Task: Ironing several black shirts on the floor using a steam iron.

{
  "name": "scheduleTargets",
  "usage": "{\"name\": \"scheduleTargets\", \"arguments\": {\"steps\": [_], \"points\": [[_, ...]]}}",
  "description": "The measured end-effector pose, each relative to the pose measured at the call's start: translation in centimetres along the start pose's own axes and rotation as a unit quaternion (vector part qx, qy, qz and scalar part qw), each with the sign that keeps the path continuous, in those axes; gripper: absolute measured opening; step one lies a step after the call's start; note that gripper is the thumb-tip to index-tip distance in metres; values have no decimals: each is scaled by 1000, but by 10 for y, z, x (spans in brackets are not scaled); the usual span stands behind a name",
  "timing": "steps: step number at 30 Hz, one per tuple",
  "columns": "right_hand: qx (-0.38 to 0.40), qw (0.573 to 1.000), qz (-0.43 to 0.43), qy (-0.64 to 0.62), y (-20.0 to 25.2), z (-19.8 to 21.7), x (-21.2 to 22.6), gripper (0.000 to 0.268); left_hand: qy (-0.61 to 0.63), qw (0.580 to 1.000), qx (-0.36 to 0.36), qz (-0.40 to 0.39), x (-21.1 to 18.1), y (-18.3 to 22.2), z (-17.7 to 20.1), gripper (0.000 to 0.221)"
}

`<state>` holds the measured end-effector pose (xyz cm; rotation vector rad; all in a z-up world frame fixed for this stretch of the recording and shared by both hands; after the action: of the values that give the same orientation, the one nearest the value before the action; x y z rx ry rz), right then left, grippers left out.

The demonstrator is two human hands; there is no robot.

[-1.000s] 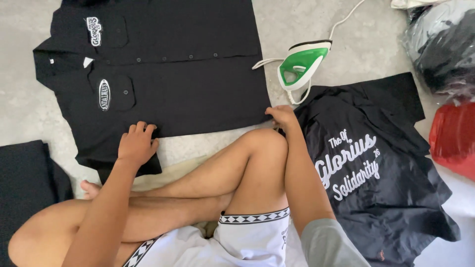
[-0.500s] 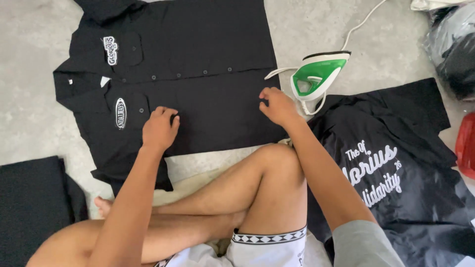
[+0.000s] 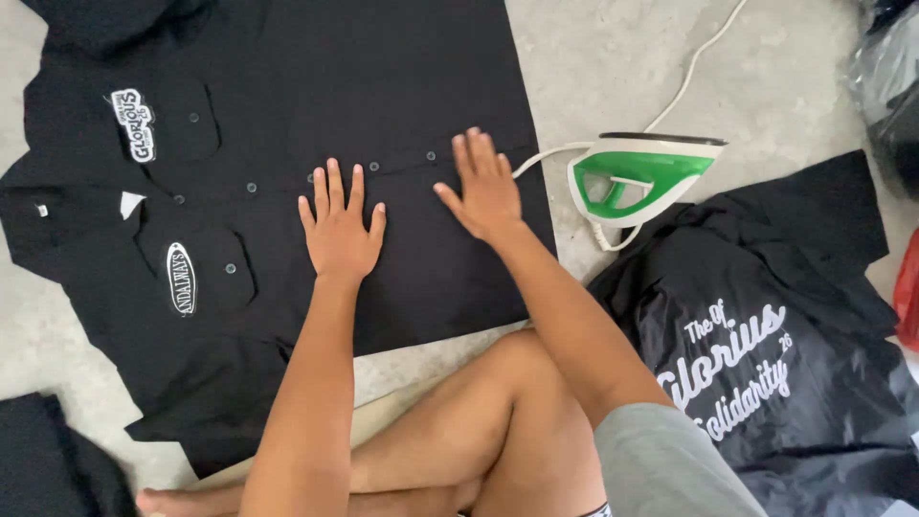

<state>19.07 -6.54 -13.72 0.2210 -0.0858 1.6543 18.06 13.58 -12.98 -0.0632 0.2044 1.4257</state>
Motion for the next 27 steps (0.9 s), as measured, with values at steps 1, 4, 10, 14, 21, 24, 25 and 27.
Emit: {"name": "scheduleTargets", "arguments": {"steps": [1,4,10,14,21,24,25,27], "points": [[3,1000,0,0,3,-3,-6,71,1,1000,3,1,-2,2,2,58],[-75,987,-140,-35,-5,2,-29,74,5,1000,-7,8,-5,-9,9,58],[18,998,-61,-17,2,-3,-11,76,3,1000,5,6,1,-7,1,59],[23,981,-190,6,8,-11,-18,89,-16,998,45,-29,23,-4,21,63],[11,992,121,22,45,47,114,73,-62,994,-64,58,156,35,97,60],[32,989,142,-26,37,22,165,70,-24,986,-52,156,222,51,86,65],[30,988,148,-25,33,23,183,70,-24,985,-55,160,231,55,80,65],[91,983,158,-35,27,16,219,65,-24,977,-68,203,250,67,63,64]]}}
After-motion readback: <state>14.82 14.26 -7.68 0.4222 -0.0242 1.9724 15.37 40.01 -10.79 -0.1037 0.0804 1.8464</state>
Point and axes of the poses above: each hand's wrist, its own y-axis away from the middle knuckle, its own z-axis out of the back of the hand, x = y × z, the point moved 4 cm from there along -y, towards the middle knuckle, and after that the axes turned 1 degree about y, right-handed, at the moved point
